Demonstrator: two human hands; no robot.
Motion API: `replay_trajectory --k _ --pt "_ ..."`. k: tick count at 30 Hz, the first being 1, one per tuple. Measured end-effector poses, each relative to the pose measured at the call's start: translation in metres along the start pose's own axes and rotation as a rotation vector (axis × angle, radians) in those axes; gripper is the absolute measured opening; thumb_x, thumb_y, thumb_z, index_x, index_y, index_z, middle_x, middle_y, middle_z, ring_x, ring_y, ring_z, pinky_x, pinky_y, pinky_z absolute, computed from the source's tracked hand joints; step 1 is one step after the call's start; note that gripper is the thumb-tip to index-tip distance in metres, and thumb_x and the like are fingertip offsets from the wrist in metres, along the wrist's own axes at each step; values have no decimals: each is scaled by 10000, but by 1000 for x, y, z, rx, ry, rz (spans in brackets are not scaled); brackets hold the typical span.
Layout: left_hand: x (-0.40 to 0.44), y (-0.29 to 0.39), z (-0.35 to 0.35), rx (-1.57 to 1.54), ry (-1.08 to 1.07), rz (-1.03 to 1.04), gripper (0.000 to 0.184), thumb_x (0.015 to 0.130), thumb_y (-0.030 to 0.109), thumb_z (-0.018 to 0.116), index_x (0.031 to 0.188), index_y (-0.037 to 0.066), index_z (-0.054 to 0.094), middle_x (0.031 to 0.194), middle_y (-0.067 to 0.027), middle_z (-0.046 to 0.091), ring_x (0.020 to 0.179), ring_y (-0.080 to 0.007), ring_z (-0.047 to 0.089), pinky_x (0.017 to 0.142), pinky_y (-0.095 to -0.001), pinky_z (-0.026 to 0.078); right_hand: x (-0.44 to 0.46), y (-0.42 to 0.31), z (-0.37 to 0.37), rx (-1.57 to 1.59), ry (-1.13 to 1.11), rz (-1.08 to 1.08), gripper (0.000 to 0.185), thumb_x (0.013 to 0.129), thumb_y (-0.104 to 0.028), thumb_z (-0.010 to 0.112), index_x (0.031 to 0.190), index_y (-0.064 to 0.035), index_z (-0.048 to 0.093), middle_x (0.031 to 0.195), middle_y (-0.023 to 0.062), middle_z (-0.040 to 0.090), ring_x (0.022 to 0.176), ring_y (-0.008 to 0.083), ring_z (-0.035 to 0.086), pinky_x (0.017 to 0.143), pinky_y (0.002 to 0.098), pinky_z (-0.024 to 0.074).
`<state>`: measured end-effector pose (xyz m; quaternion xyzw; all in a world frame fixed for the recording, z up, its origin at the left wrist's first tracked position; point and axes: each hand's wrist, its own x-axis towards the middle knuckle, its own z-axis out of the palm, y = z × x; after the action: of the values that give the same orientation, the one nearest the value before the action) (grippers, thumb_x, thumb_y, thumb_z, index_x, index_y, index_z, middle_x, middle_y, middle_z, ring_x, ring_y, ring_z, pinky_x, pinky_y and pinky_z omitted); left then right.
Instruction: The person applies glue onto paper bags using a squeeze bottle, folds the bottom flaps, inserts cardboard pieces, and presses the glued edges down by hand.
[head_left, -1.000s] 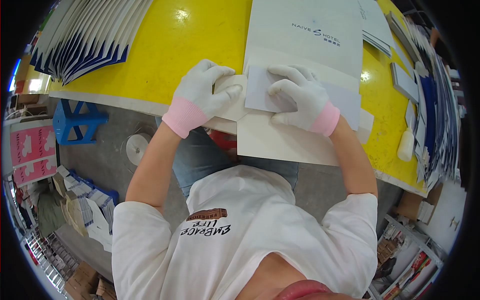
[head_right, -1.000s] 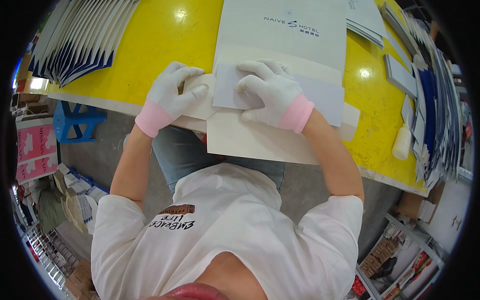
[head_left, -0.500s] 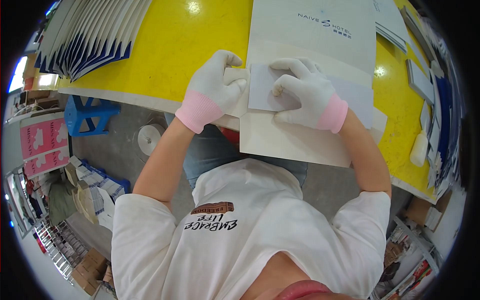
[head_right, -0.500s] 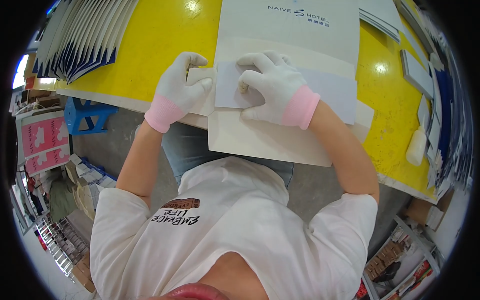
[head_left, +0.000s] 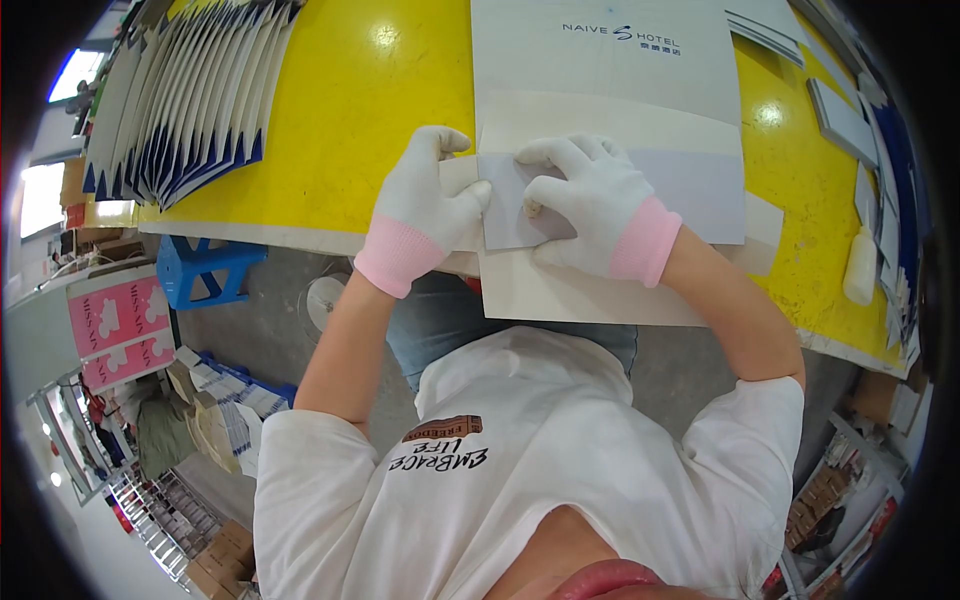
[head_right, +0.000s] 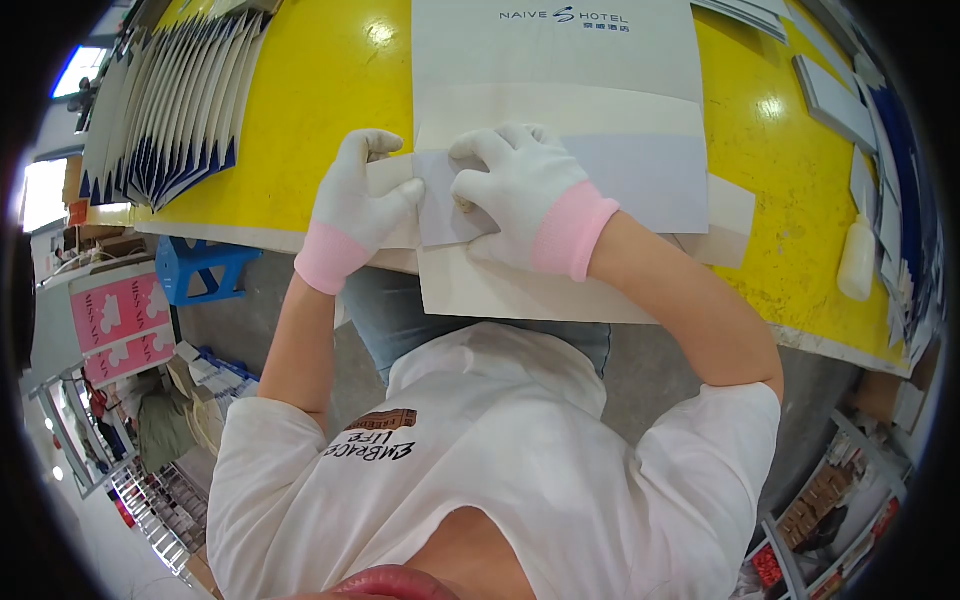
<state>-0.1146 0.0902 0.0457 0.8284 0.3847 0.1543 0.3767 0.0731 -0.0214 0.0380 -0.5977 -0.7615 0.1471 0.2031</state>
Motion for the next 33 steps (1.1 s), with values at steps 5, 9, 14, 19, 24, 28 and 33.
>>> replay_trajectory --k 5,9,14,19,24,28,33 --pt "5 3 6 90 -8 37 439 780 100 674 1162 -33 504 1074 -208 617 1039 -344 610 910 -374 475 3 -6 11 -25 112 50 475 609 -291 803 1006 -133 595 1248 94 534 1133 311 505 997 462 366" --pt "2 10 7 76 13 41 430 780 92 658 1159 -36 501 1064 -208 617 1028 -343 614 903 -376 477 5 -11 8 -54 93 82 507 611 -321 796 1036 -134 593 1237 94 535 1109 305 521 977 463 380" --pt "1 4 2 20 19 43 397 794 90 641 1146 -31 503 1034 -226 624 973 -364 632 857 -388 498 6 -14 6 -43 53 126 503 626 -331 784 1046 -132 590 1228 92 534 1100 300 528 957 459 387" --pt "1 10 7 -136 -46 -68 414 805 121 668 1152 -33 503 977 -190 626 883 -303 635 793 -356 508 7 -11 9 -52 67 92 501 646 -337 766 1061 -118 589 1213 97 535 1101 315 534 974 481 392" --pt "-13 3 8 -436 -121 -207 331 846 110 655 1131 -4 532 978 -157 617 865 -253 622 747 -330 507 1 -3 18 4 160 53 488 673 -338 765 1071 -113 592 1220 88 556 1106 317 537 981 497 394" --pt "-18 -8 22 146 82 389 263 796 51 670 1046 58 586 1135 -167 598 983 -326 605 829 -410 502 -13 10 26 110 215 25 534 689 -367 776 1121 -111 591 1272 88 558 1132 323 528 994 481 388" --pt "-7 -20 19 127 50 550 251 746 87 706 983 72 623 1204 -163 599 1111 -369 554 937 -447 449 -70 19 3 -296 471 358 688 682 -387 794 1237 -58 557 1304 130 555 1149 330 534 996 430 410"
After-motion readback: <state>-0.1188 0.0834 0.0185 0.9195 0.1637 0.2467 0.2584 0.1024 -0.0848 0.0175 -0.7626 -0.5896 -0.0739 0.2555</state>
